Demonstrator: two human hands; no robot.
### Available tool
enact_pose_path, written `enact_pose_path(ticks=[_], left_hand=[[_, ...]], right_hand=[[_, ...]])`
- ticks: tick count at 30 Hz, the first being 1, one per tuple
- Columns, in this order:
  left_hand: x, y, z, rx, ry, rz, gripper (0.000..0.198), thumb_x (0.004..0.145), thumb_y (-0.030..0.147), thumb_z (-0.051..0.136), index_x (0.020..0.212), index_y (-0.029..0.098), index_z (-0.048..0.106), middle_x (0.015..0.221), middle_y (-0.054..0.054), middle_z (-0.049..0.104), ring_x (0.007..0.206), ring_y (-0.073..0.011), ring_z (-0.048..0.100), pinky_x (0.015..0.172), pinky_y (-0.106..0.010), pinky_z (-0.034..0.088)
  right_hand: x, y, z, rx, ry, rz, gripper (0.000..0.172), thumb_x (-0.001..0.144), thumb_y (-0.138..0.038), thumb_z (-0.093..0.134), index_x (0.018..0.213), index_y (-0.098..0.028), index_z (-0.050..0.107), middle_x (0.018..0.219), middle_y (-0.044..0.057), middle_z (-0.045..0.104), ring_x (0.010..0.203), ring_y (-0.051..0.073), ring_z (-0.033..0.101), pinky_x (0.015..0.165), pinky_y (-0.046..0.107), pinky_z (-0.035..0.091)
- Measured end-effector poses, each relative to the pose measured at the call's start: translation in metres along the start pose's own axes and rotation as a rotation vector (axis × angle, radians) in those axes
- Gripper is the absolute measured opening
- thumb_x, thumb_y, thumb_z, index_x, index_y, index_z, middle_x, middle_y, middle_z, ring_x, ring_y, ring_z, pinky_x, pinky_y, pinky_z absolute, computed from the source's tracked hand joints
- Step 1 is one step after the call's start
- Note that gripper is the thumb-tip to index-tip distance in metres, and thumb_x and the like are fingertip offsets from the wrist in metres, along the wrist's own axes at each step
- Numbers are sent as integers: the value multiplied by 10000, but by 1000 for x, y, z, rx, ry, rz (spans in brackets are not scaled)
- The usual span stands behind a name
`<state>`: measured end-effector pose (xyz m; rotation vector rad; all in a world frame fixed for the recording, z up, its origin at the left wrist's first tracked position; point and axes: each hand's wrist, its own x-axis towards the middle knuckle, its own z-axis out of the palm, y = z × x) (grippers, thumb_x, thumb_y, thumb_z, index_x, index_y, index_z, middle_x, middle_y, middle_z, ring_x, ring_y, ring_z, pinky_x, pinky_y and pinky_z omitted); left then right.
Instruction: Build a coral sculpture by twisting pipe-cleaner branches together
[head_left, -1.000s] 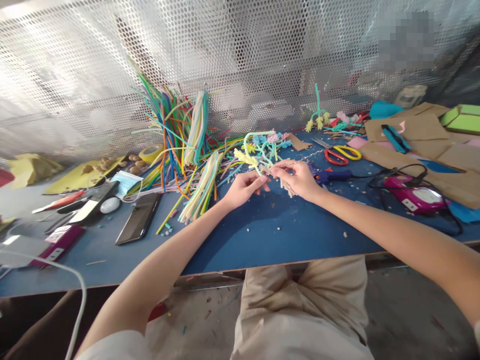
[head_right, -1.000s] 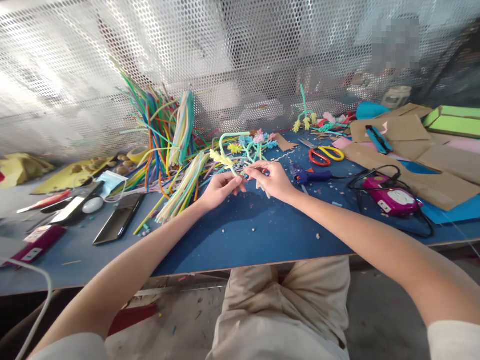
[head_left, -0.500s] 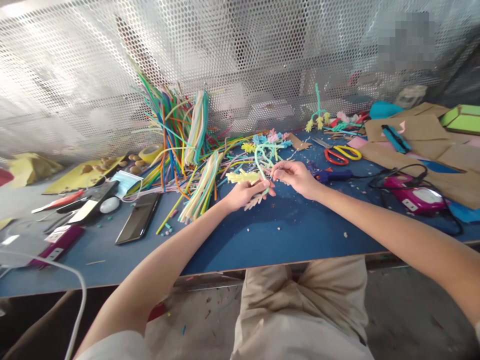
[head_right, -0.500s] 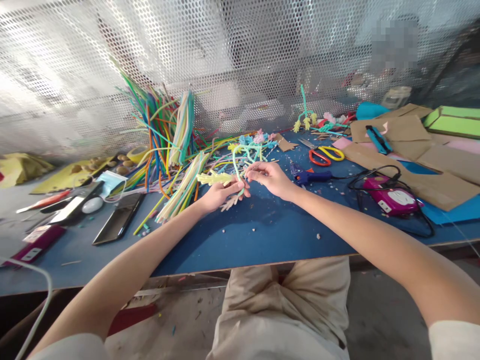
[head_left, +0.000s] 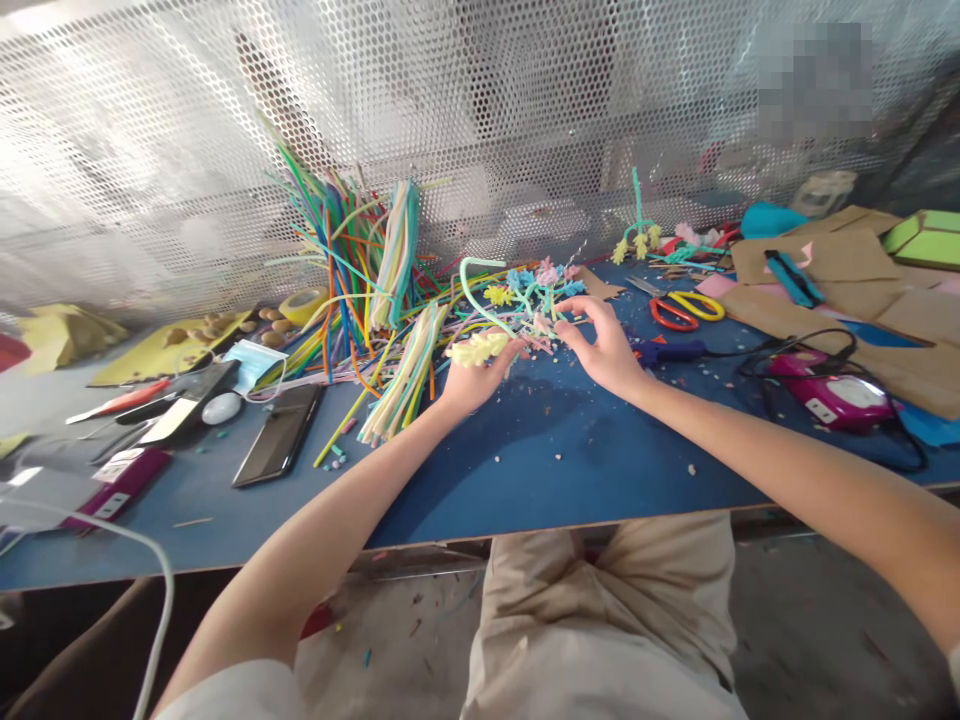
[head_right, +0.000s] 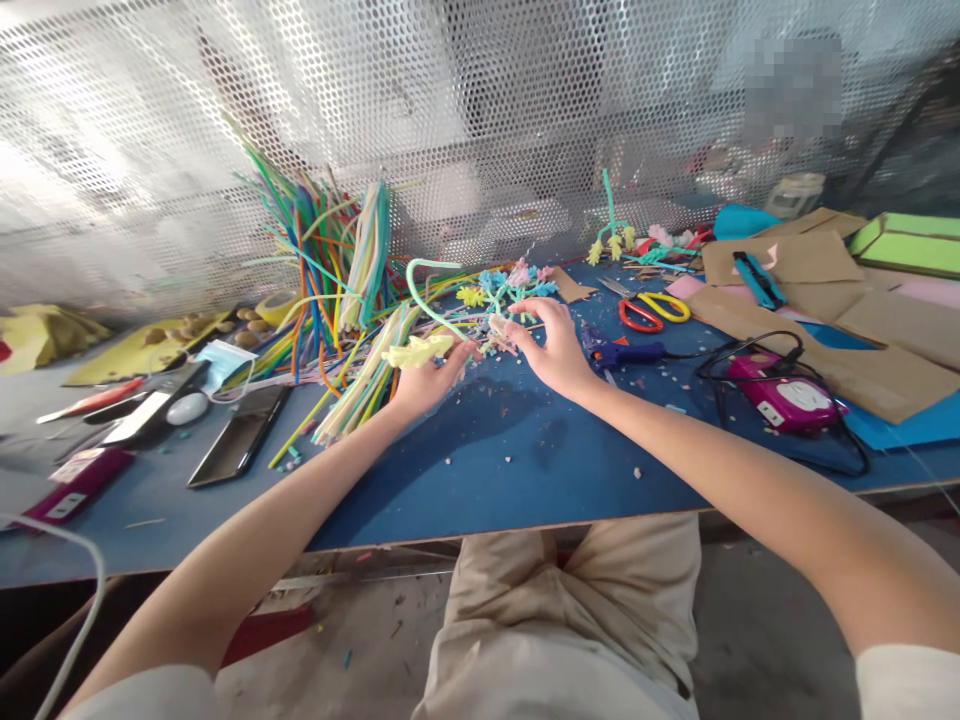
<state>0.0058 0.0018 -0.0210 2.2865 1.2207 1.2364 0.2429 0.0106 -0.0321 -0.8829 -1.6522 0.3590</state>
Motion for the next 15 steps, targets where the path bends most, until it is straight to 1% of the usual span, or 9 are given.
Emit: enact_pose_path(ticks=[2, 4, 7, 9, 12, 15], left_hand=[[1, -5, -4, 139, 53, 73, 352, 1038, 475, 591, 876, 231, 784, 833, -24, 758, 792, -180, 681, 754, -311, 479], [2, -8, -7, 285, 57, 155, 300, 1041, 441, 591, 921, 242, 780, 866, -23, 776, 837, -192, 697, 773, -319, 473], [3, -8, -8, 513, 45, 320, 276, 1053, 404, 581, 945, 254, 787, 849, -29, 790, 851, -205, 708, 799, -346, 452], [2, -4, -6, 598, 33, 414, 251, 1057, 386, 586, 973, 264, 789, 828, -25, 796, 841, -205, 711, 802, -356, 439], [1, 1, -1, 673, -2, 503, 225, 1054, 380, 600, 993, 270, 786, 824, -28, 800, 838, -203, 713, 804, -363, 428], [0, 3, 3, 701, -4, 523, 235, 1064, 366, 582, 983, 271, 781, 805, -21, 797, 807, -190, 715, 803, -368, 425]], right_hand=[[1, -2, -2, -1, -14, 7, 390, 986, -611, 625, 1037, -235, 716, 1112, 90, 742, 1088, 267, 643, 1025, 447, 476], [1, -6, -3, 56, -98, 55, 401, 981, -616, 633, 1010, -228, 731, 1035, 79, 757, 1004, 249, 669, 944, 417, 500], [-1, -12, -2, 206, -295, 182, 439, 965, -625, 658, 1123, -226, 752, 1062, 81, 785, 946, 234, 708, 840, 377, 523], [-3, -13, 1, 287, -370, 242, 461, 948, -629, 677, 1139, -218, 757, 1059, 82, 791, 921, 229, 713, 818, 369, 537], [-4, -10, 4, 341, -353, 274, 455, 934, -641, 683, 1057, -213, 778, 968, 67, 787, 829, 212, 693, 785, 360, 551], [-3, -6, 5, 346, -309, 286, 451, 911, -650, 703, 986, -216, 798, 899, 57, 780, 784, 210, 687, 754, 351, 560]])
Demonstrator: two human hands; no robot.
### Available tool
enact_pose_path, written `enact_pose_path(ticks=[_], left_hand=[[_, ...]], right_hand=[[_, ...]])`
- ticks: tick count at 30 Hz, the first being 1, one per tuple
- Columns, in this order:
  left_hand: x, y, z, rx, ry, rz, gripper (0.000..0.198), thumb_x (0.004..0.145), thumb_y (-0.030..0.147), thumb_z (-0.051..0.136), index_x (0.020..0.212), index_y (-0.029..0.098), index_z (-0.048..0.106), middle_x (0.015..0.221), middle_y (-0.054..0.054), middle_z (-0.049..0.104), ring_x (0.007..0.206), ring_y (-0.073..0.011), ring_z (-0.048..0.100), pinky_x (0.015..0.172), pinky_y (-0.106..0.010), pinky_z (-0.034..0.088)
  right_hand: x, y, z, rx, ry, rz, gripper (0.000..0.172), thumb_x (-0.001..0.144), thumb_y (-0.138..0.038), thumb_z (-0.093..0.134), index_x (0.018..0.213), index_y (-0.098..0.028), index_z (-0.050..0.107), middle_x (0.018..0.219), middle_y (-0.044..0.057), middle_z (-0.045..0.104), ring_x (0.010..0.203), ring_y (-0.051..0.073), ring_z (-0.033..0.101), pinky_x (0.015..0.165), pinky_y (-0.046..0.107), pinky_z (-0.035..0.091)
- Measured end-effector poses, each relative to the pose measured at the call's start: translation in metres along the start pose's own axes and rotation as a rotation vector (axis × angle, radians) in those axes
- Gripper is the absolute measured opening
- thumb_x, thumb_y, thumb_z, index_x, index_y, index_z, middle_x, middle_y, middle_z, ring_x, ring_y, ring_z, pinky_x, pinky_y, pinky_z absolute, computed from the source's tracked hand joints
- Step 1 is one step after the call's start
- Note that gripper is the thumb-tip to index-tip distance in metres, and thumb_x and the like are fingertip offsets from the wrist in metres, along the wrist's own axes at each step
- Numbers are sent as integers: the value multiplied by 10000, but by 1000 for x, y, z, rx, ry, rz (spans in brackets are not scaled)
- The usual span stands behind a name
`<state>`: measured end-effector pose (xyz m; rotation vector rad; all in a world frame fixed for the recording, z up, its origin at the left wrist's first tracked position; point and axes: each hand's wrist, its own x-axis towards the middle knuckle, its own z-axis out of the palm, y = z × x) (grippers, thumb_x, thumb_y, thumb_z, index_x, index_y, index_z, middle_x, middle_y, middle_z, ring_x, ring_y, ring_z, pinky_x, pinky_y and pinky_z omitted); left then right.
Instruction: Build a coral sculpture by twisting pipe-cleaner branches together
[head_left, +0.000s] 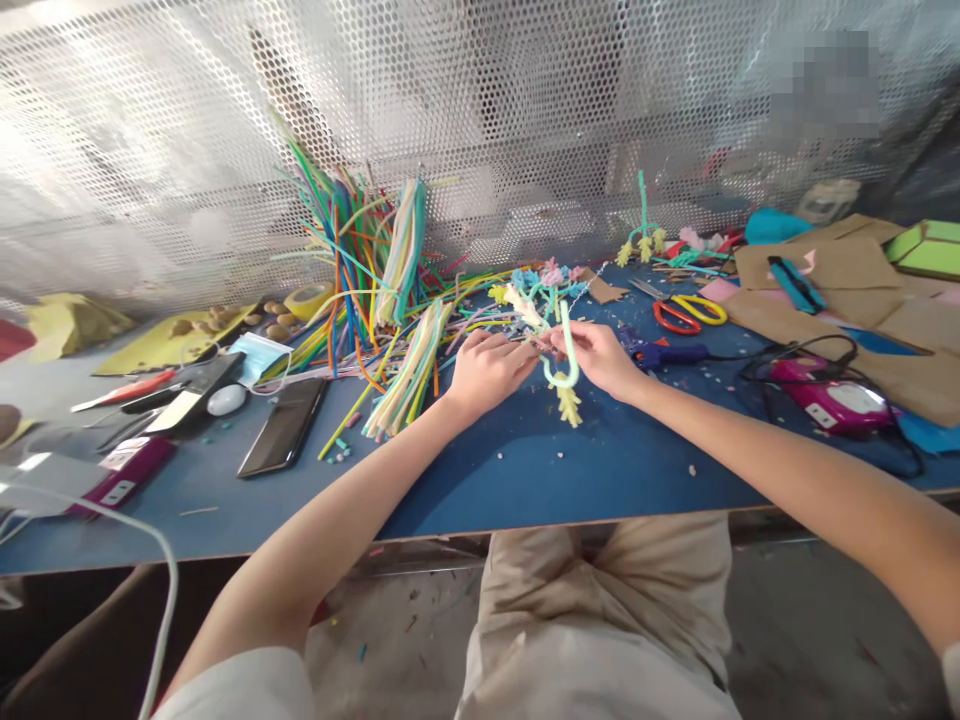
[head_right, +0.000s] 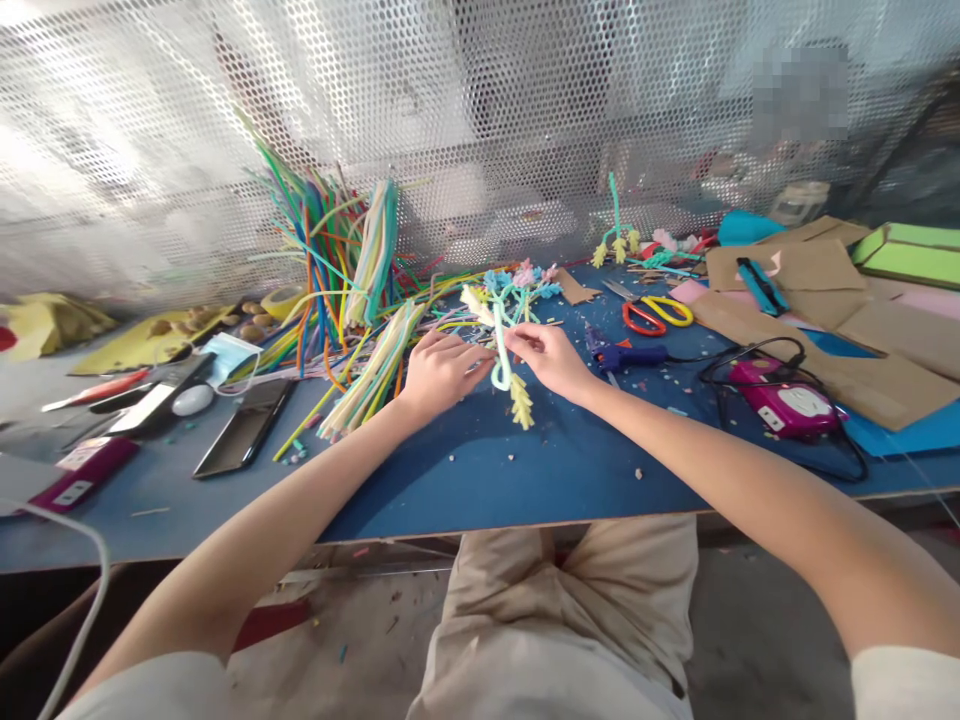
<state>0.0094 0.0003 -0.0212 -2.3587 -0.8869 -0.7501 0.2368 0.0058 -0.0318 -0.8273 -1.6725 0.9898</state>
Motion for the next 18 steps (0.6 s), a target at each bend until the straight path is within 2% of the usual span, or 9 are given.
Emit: enact_pose_path(ticks=[5, 11, 14, 18], left_hand=[[-2, 0, -1, -31, 18, -44, 236, 1053, 392, 592, 982, 290, 792, 795, 3, 795, 769, -177, 723, 828, -366, 436], [1, 6, -8, -187, 26, -167, 263, 1027, 448, 610, 975, 283, 807, 820, -17, 808, 783, -195, 737, 875, -374, 453], [4, 8, -11, -209, -8, -187, 235, 998, 463, 637, 967, 304, 807, 864, -22, 819, 830, -216, 741, 914, -398, 437], [5, 10, -11, -187, -7, -204, 238, 969, 493, 664, 921, 305, 801, 845, -29, 815, 834, -227, 738, 932, -413, 420]], right_hand=[[0, 1, -2, -13, 21, -36, 464, 879, -671, 733, 961, -222, 814, 888, 57, 787, 785, 220, 692, 752, 355, 572], [-1, -5, -1, -52, 33, -141, 431, 905, -660, 718, 944, -238, 798, 956, 51, 796, 786, 208, 691, 744, 349, 561], [-2, -7, 0, -84, 47, -139, 447, 930, -661, 683, 939, -227, 787, 911, 58, 798, 835, 231, 723, 776, 365, 572], [-5, -8, 3, -145, 96, -134, 424, 938, -633, 688, 921, -221, 782, 855, 56, 794, 790, 236, 724, 760, 374, 568]])
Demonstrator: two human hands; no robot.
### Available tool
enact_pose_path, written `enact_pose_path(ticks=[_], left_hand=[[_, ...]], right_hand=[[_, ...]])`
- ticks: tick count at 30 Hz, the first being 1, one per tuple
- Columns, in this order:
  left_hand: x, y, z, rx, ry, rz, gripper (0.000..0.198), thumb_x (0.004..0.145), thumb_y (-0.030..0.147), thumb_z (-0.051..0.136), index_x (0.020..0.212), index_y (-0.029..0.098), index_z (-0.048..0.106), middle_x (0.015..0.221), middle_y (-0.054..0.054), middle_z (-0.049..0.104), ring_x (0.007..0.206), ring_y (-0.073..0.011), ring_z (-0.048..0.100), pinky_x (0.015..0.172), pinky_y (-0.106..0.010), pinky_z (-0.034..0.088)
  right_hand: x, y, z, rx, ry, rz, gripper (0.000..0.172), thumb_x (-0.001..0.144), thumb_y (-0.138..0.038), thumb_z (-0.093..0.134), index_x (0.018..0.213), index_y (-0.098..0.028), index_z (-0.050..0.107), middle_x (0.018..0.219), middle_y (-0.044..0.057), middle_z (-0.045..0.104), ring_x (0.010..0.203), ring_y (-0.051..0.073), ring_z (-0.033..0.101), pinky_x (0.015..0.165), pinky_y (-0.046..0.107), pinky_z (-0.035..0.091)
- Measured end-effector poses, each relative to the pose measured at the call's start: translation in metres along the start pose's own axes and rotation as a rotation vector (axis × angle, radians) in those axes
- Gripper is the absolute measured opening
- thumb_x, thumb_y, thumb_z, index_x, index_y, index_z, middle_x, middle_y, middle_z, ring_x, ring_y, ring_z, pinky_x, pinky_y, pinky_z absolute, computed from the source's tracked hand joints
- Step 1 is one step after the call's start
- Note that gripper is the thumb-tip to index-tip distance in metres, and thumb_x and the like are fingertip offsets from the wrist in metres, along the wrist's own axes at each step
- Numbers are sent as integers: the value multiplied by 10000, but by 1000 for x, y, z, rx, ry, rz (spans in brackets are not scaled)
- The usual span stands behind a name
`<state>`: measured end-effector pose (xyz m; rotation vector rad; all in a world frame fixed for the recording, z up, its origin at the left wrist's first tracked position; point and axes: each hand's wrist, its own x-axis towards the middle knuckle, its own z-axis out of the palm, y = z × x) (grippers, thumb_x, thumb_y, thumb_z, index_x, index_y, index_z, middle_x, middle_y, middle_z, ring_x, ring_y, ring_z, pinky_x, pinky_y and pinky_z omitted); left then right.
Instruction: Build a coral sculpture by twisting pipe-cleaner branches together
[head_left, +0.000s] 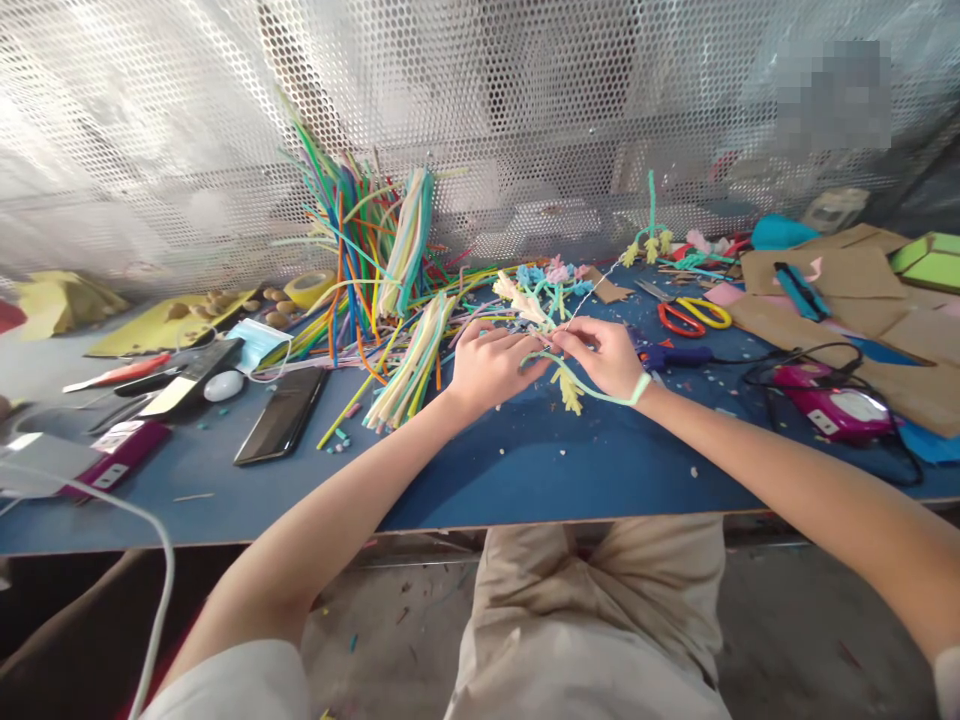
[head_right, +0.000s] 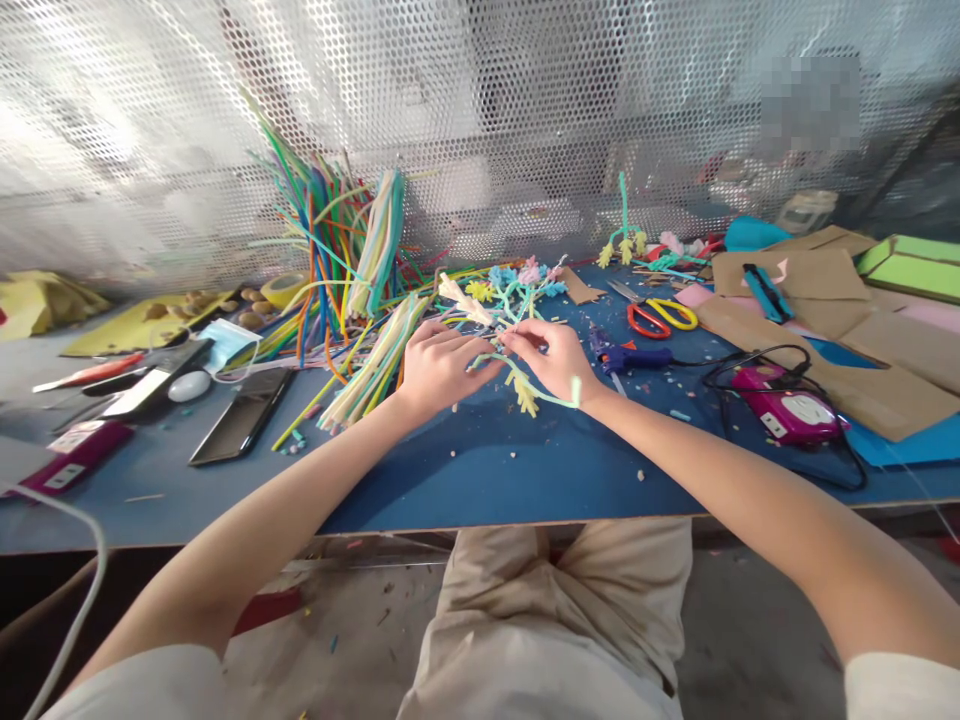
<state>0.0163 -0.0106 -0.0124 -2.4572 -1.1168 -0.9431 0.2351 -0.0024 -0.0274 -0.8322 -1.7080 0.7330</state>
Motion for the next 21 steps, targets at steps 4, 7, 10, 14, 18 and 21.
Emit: enact_pose_path(ticks=[4, 7, 10, 14, 18, 21], left_hand=[[-1, 0, 2, 52, 44, 39, 244, 986, 446, 627, 892, 296, 794, 826, -18, 811, 799, -222, 733, 930, -421, 420], [-2, 2, 0, 59, 61, 37, 260, 981, 422, 613, 844, 282, 784, 779, -15, 796, 759, -215, 723, 923, -424, 426], [-1, 4, -4, 29, 46, 12, 285, 965, 423, 607, 783, 272, 765, 718, -17, 765, 734, -216, 707, 939, -439, 431], [0, 6, -7, -17, 33, -25, 292, 962, 404, 593, 747, 281, 748, 719, -7, 764, 729, -213, 695, 953, -447, 429], [-1, 7, -7, -27, 69, 20, 212, 943, 465, 656, 970, 313, 801, 856, -3, 810, 811, -224, 725, 974, -439, 422], [-3, 6, -7, -29, 72, 43, 307, 927, 535, 694, 1125, 323, 792, 1047, -38, 817, 968, -261, 728, 980, -445, 413]], right_hand=[[-3, -6, 0, -76, 0, -32, 411, 954, -622, 674, 914, -226, 777, 887, 59, 801, 834, 251, 733, 776, 378, 562], [-5, -11, 0, -102, 10, -93, 375, 987, -582, 646, 938, -232, 772, 948, 56, 804, 884, 245, 730, 820, 375, 559], [-6, -14, 1, -117, 30, -123, 344, 998, -547, 647, 936, -229, 762, 936, 52, 795, 878, 238, 720, 836, 373, 553], [-6, -15, 1, -154, 55, -131, 339, 990, -543, 654, 919, -232, 767, 914, 53, 796, 867, 249, 726, 829, 382, 554], [-6, -18, 0, -184, 75, -157, 328, 993, -511, 655, 895, -227, 787, 879, 57, 800, 826, 250, 731, 788, 386, 539], [-6, -19, -1, -220, 92, -149, 318, 983, -506, 669, 891, -233, 803, 857, 52, 806, 806, 256, 733, 783, 397, 536]])
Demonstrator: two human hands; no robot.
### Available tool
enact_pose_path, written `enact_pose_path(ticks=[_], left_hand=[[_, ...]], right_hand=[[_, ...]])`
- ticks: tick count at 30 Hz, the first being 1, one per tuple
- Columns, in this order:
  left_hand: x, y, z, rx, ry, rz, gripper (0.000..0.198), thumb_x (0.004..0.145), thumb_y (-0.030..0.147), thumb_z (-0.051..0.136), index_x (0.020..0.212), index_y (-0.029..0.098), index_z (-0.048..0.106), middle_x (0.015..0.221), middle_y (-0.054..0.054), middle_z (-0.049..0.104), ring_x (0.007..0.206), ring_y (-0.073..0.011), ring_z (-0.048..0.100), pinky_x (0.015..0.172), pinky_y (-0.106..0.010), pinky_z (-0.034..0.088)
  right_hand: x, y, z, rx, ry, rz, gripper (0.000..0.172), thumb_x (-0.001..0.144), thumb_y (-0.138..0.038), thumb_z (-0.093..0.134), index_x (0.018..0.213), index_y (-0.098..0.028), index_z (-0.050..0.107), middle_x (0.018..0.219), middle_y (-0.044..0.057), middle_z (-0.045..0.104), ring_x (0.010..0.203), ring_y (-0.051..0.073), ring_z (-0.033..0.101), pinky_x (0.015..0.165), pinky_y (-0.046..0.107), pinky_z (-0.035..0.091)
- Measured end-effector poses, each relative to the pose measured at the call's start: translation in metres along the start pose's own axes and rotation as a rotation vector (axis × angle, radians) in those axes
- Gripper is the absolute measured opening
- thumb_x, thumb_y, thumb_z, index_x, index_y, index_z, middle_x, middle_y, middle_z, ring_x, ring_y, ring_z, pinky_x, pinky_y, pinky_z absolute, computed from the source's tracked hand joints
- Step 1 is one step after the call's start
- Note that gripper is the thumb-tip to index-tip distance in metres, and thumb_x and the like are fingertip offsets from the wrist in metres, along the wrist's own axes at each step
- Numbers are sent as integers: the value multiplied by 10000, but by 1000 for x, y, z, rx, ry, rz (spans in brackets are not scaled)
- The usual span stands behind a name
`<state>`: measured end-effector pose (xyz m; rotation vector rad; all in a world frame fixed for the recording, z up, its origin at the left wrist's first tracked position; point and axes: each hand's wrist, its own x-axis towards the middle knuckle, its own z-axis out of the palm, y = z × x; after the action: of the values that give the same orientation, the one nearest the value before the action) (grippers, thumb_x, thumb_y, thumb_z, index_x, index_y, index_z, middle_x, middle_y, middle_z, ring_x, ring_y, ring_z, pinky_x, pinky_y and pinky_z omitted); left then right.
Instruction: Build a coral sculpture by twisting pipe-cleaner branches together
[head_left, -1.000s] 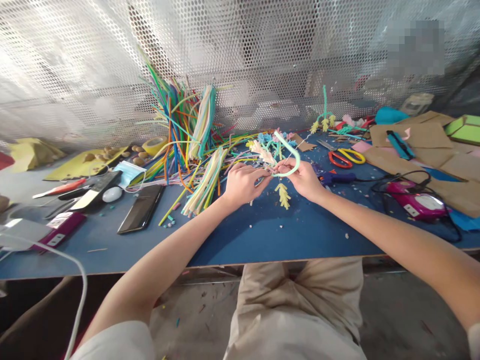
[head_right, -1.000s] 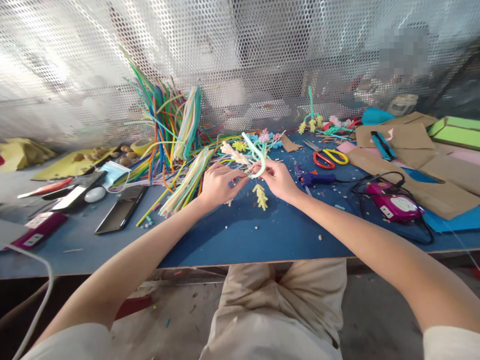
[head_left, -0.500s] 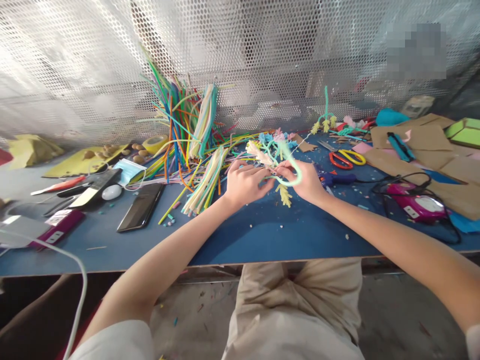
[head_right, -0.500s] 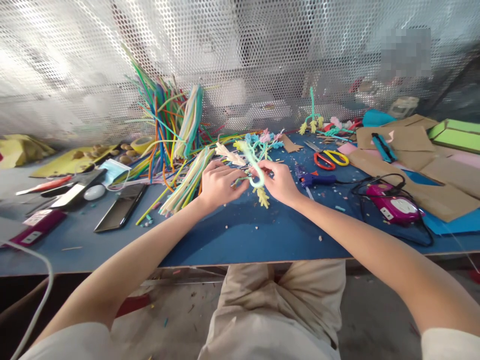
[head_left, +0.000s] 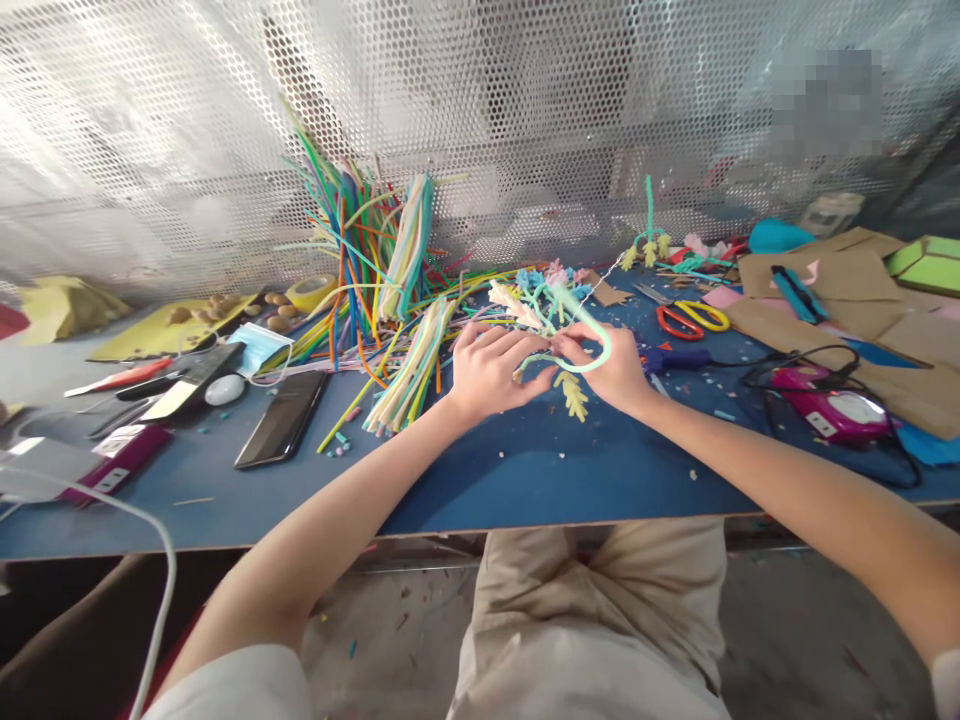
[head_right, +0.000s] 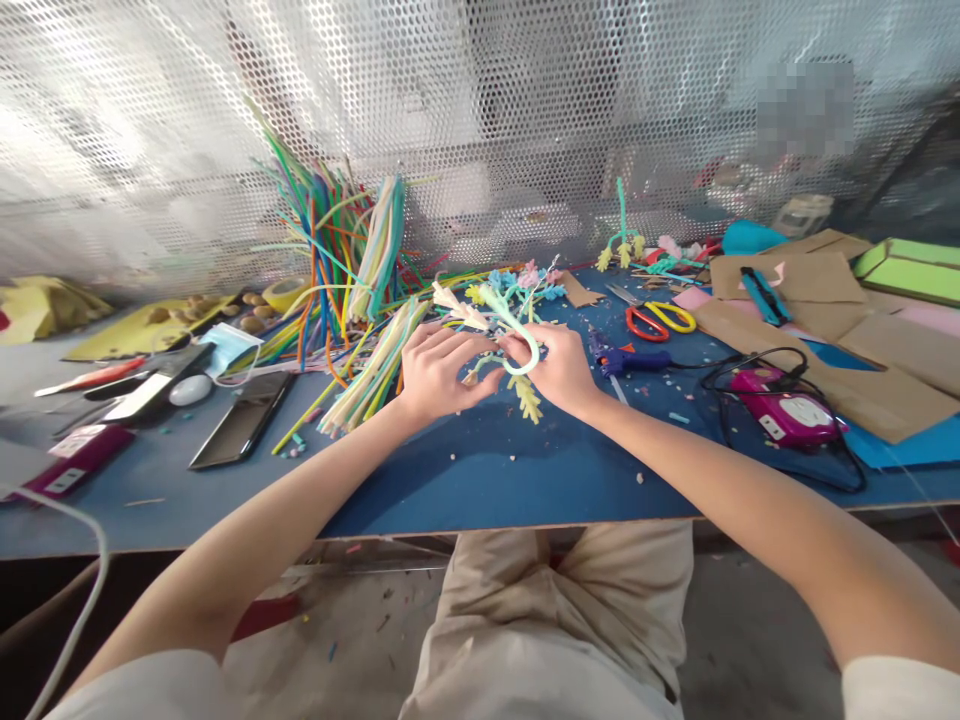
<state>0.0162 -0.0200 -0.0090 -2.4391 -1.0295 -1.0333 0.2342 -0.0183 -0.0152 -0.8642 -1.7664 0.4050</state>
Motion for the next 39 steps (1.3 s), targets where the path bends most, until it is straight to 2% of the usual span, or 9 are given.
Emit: enact_pose_path(ticks=[2, 7, 12, 15, 21, 26, 31, 35, 39], left_hand=[[0, -1, 0, -9, -19, 10, 334, 917, 571, 712, 1131, 327, 794, 1076, -61, 797, 1020, -275, 708, 980, -448, 406], [2, -4, 1, -28, -86, 29, 222, 991, 496, 660, 1053, 345, 811, 902, -51, 755, 929, -246, 687, 934, -434, 388], [2, -2, 0, -81, 0, -4, 193, 1018, 420, 638, 1029, 312, 798, 944, -30, 801, 908, -229, 708, 969, -421, 410], [3, -1, 1, -186, 74, -122, 239, 1015, 447, 638, 980, 264, 788, 882, -27, 800, 814, -203, 696, 949, -405, 448], [7, -9, 10, -476, 203, -431, 291, 955, 487, 706, 921, 207, 778, 874, -37, 778, 714, -160, 623, 762, -321, 495], [10, -19, 15, -713, 45, -529, 310, 866, 477, 755, 913, 173, 786, 897, -44, 783, 823, -191, 680, 765, -312, 525], [11, -14, 15, -937, -104, -630, 434, 847, 596, 778, 838, 164, 750, 778, -50, 754, 720, -164, 684, 698, -289, 538], [11, -8, 13, -968, -112, -591, 510, 874, 671, 737, 847, 163, 718, 827, -53, 762, 742, -158, 701, 717, -279, 552], [9, -2, 11, -973, -198, -538, 505, 918, 669, 692, 921, 164, 698, 834, -44, 757, 707, -153, 699, 690, -267, 549]], right_hand=[[0, 1, 0, -23, 35, 6, 319, 980, -515, 673, 888, -241, 809, 855, 51, 810, 821, 263, 738, 798, 405, 541], [1, 5, 1, -65, 52, -37, 340, 995, -540, 652, 896, -253, 806, 883, 56, 808, 841, 266, 725, 817, 416, 530], [2, 7, -1, -54, 24, -52, 388, 1030, -571, 589, 899, -256, 773, 939, 56, 807, 907, 264, 720, 880, 414, 523], [4, 7, -3, -52, 17, -42, 409, 1038, -582, 566, 886, -254, 756, 934, 54, 801, 911, 261, 714, 895, 410, 523], [6, 10, -3, 1, -9, -68, 398, 1047, -568, 557, 884, -265, 757, 935, 48, 796, 921, 258, 711, 905, 415, 523], [4, 10, -1, 53, -61, -95, 351, 1029, -564, 601, 912, -279, 768, 941, 43, 789, 928, 258, 707, 919, 431, 521], [3, 8, 0, 128, -88, -2, 383, 1004, -607, 619, 887, -269, 756, 923, 41, 787, 923, 255, 717, 921, 422, 540], [2, 11, 3, 176, -76, 47, 367, 992, -589, 650, 891, -250, 749, 886, 37, 790, 898, 243, 730, 880, 383, 552], [1, 14, 4, 182, -44, 51, 325, 997, -546, 663, 942, -240, 760, 895, 37, 791, 874, 231, 736, 845, 363, 554]])
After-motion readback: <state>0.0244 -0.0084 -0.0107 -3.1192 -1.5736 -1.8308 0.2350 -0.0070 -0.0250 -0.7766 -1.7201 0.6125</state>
